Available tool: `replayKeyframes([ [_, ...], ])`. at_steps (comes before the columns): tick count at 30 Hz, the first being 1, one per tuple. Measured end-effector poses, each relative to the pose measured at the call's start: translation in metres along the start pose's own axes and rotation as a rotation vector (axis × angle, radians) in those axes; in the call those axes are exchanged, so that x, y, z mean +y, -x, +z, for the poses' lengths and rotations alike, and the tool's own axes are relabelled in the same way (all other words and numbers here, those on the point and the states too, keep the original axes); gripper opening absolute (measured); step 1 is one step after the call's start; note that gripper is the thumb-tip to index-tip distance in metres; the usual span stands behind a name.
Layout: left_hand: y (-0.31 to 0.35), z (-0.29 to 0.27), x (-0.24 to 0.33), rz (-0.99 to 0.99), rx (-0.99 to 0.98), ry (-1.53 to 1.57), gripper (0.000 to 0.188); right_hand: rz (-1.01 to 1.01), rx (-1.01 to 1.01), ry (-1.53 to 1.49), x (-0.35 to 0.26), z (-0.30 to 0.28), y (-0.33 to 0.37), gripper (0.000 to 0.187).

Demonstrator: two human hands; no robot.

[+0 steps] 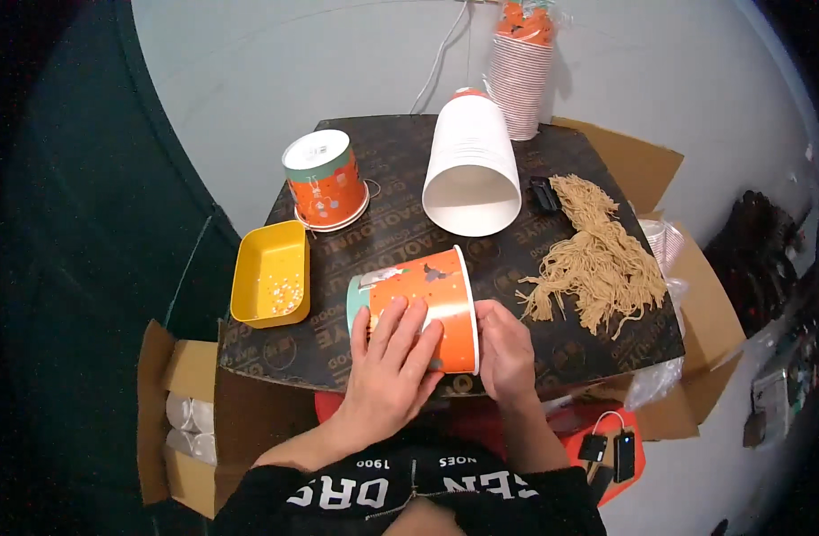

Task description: Thread string handles through pre-punched holes in paper buckets for packaging.

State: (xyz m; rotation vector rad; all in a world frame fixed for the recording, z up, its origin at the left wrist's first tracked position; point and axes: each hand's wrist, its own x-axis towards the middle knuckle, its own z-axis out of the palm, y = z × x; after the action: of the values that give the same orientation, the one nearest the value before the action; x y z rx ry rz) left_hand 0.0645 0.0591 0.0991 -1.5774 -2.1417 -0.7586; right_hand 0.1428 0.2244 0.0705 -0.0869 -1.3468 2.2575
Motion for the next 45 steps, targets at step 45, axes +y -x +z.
replayKeyframes([
  [45,-0.013,-0.012,-0.002,0.034,0.194,0.215,0.027,-0.347,0.010,0.445,0.027,0.022,0.024,0.014],
])
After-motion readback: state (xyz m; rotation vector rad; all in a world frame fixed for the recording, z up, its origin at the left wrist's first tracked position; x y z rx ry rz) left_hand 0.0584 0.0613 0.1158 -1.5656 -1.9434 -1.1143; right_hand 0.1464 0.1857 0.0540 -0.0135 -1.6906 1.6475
